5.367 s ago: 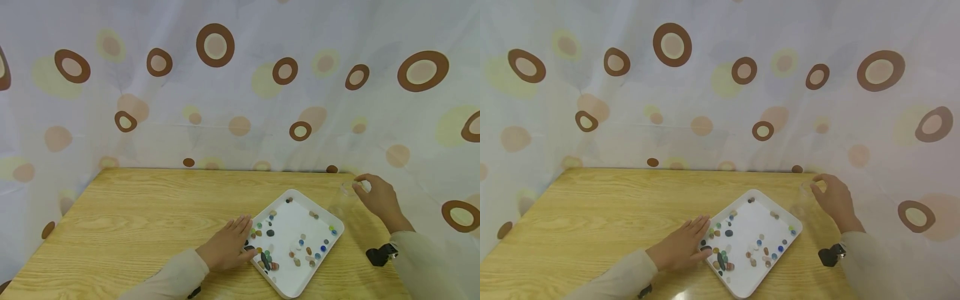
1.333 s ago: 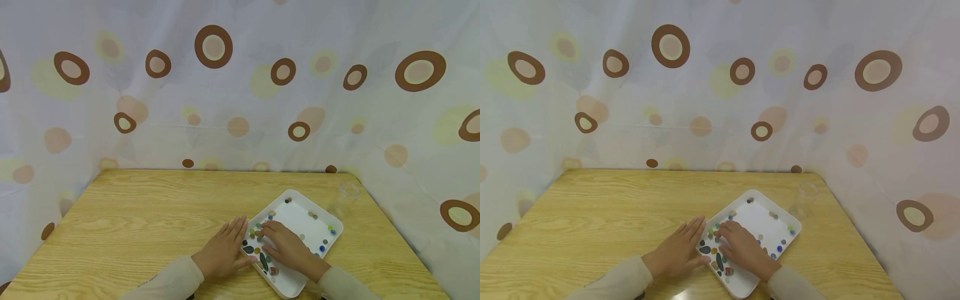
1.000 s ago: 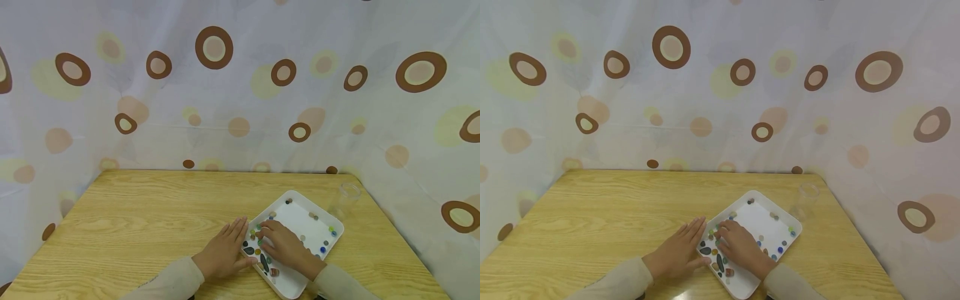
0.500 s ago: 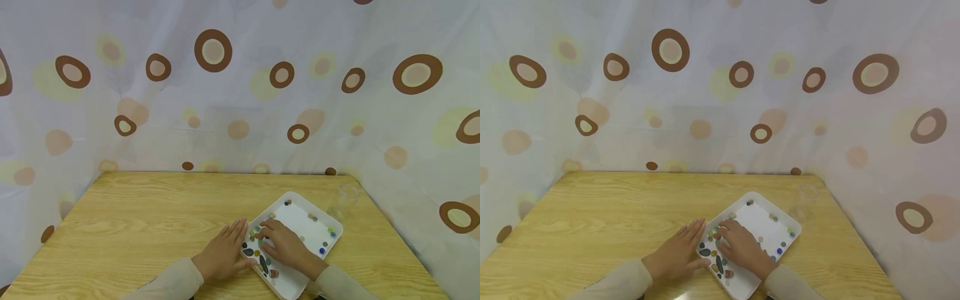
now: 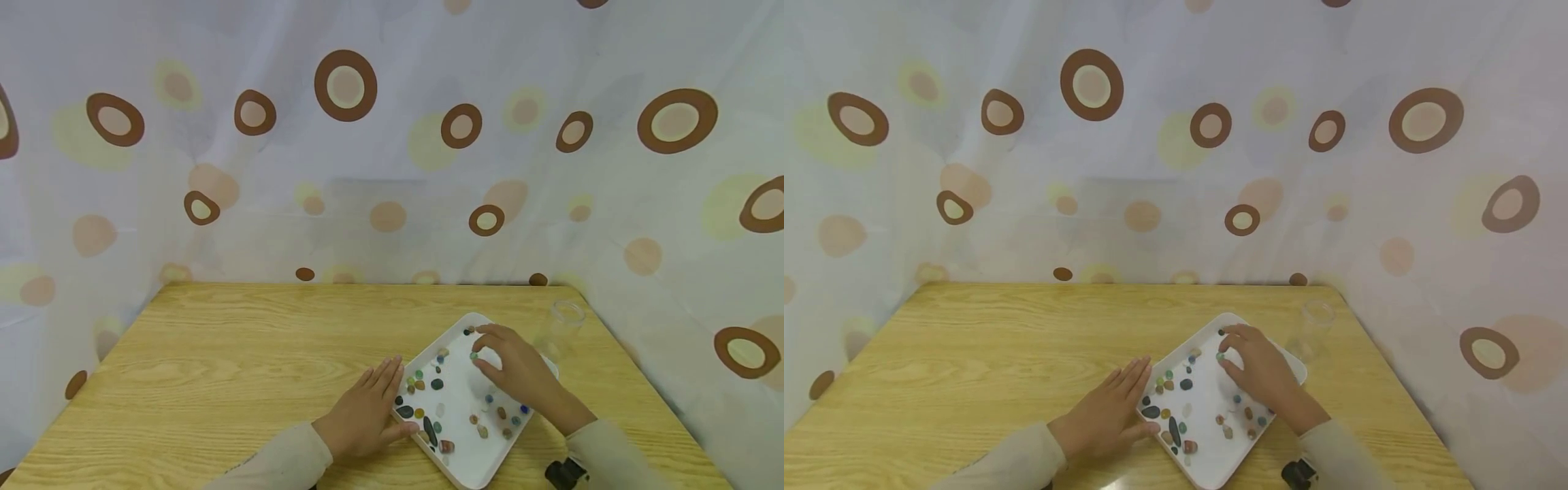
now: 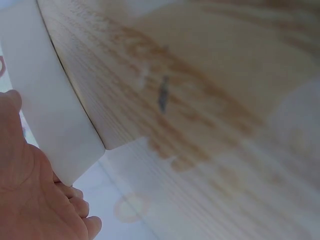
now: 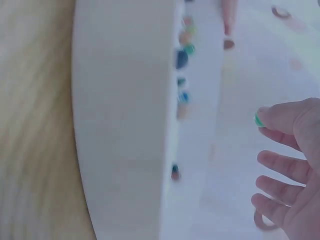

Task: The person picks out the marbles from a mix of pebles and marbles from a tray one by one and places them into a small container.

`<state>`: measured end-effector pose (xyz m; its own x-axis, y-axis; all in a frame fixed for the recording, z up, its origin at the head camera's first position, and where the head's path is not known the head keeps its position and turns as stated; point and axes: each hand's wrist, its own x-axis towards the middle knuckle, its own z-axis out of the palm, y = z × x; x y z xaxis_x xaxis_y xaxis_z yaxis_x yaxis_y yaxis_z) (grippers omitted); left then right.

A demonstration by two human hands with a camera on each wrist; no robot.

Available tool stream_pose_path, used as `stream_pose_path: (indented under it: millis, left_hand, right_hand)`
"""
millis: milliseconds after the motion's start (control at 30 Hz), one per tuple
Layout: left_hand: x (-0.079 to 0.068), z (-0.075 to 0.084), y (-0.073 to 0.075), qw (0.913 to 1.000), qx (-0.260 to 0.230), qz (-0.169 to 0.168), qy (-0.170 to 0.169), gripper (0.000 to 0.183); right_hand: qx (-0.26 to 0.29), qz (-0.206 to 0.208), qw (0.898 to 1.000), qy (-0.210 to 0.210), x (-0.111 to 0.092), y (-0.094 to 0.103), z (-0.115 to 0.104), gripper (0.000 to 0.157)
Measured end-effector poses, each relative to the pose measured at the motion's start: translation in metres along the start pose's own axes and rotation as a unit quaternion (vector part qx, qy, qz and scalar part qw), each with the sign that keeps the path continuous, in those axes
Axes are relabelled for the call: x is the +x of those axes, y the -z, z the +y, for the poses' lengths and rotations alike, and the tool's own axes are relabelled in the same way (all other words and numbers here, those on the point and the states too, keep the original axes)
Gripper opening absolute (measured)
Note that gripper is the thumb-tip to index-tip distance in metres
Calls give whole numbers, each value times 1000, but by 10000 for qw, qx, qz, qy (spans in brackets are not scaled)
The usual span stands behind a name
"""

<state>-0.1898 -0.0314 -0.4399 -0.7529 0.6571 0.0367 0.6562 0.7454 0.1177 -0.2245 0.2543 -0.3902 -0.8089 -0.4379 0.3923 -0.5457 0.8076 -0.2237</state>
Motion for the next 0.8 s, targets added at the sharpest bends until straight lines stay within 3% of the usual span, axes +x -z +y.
stream_pose_path:
  millis: [433,800]
  left_hand:
    - [-5,-1,-4,9998,-54,169,-105,91]
    - [-6,0,2,9999,-140,61,-70,91]
  right_hand:
    - [-176,287,9949,-954,-9,60,76,17]
    - [-238,263,9805,-1931,-17,70,122,30]
